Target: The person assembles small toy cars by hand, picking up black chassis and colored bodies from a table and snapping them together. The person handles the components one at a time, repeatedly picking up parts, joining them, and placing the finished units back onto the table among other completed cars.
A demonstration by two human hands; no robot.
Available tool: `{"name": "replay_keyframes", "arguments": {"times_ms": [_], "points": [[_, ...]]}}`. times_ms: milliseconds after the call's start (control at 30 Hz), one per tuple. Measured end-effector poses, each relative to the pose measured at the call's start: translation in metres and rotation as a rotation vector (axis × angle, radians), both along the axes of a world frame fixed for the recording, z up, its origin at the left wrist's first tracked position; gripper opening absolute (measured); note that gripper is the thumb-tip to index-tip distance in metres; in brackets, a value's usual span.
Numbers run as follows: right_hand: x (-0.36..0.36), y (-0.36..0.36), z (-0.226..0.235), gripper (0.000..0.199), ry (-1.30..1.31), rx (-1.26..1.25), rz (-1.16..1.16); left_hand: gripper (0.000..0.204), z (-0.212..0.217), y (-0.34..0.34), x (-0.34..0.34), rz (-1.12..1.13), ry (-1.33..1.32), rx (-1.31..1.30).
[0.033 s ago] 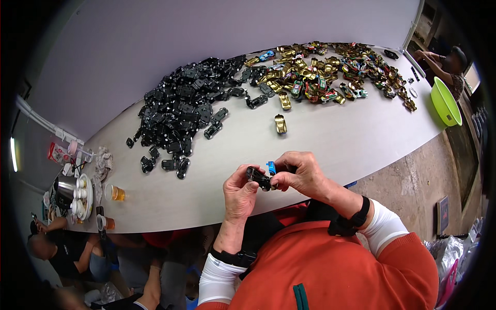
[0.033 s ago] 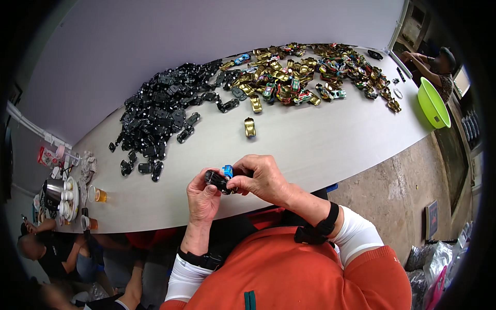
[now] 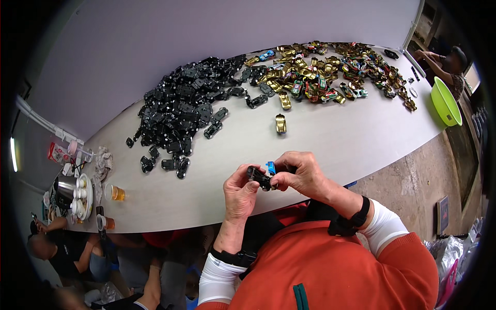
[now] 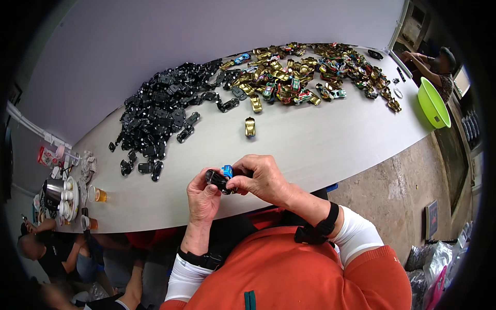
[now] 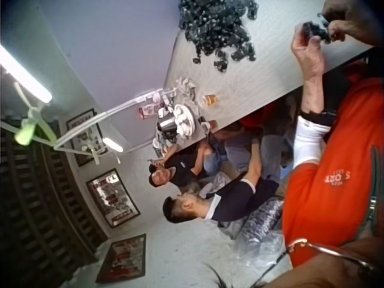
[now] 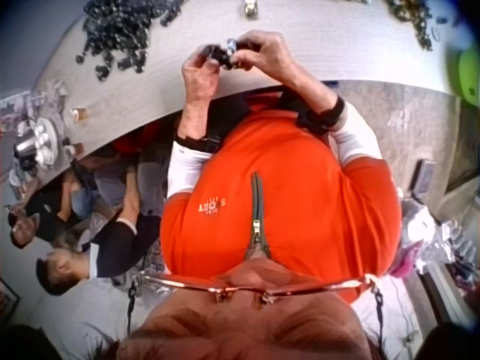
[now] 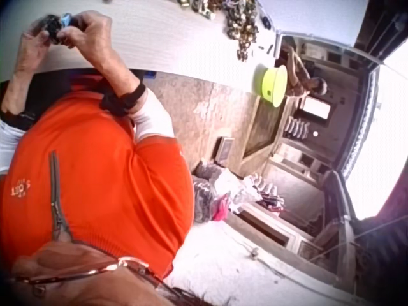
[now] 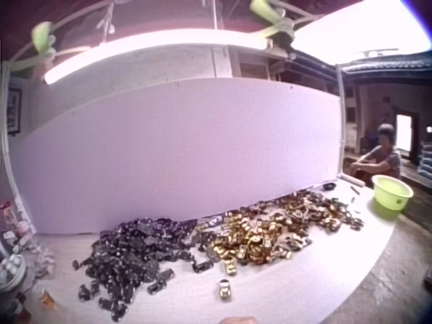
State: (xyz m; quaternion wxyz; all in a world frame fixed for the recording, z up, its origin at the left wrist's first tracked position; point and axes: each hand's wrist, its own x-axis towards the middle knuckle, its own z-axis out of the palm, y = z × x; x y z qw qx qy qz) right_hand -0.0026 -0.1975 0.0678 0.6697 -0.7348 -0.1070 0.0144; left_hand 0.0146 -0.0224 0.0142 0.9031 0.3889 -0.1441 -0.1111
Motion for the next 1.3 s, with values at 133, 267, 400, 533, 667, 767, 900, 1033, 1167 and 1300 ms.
{"name": "replay_keyframes", "arguments": {"times_ms": [133, 267, 400, 533, 667, 767, 900, 1033, 1167, 1300], "points": [[-0.001, 0.002, 0.002, 0.02, -0.085, -0.073, -0.009, 0.036, 0.002, -0.001, 0.001, -0.017, -0.006, 0.032], [-0.001, 0.003, -0.003, 0.02, -0.144, -0.074, -0.058, 0.034, 0.002, -0.005, 0.003, -0.025, 0.038, 0.037], [-0.001, 0.002, -0.003, 0.02, -0.092, -0.039, -0.103, 0.031, 0.007, -0.009, 0.006, 0.001, 0.159, -0.027], [-0.005, 0.0, 0.006, 0.021, 0.01, -0.034, -0.04, 0.031, 0.015, -0.012, 0.001, 0.02, 0.11, 0.129], [-0.006, -0.004, 0.013, 0.024, -0.053, -0.029, 0.017, 0.033, 0.023, -0.009, 0.002, -0.067, 0.004, 0.211], [-0.01, -0.005, 0.02, 0.03, -0.27, -0.065, 0.046, 0.035, 0.027, -0.01, -0.006, -0.041, -0.105, 0.171], [-0.01, -0.004, 0.023, 0.035, -0.573, -0.236, 0.058, 0.038, 0.025, -0.01, -0.009, -0.012, -0.201, 0.109], [-0.012, -0.008, 0.031, 0.035, -0.578, -0.331, 0.115, 0.039, 0.029, -0.01, -0.011, -0.003, -0.232, 0.103], [-0.015, -0.011, 0.039, 0.036, -0.509, -0.356, 0.178, 0.038, 0.036, -0.011, -0.014, -0.014, -0.222, 0.087], [-0.019, -0.012, 0.046, 0.037, -0.508, -0.358, 0.189, 0.037, 0.036, -0.009, -0.013, -0.036, -0.322, 0.1]]}}
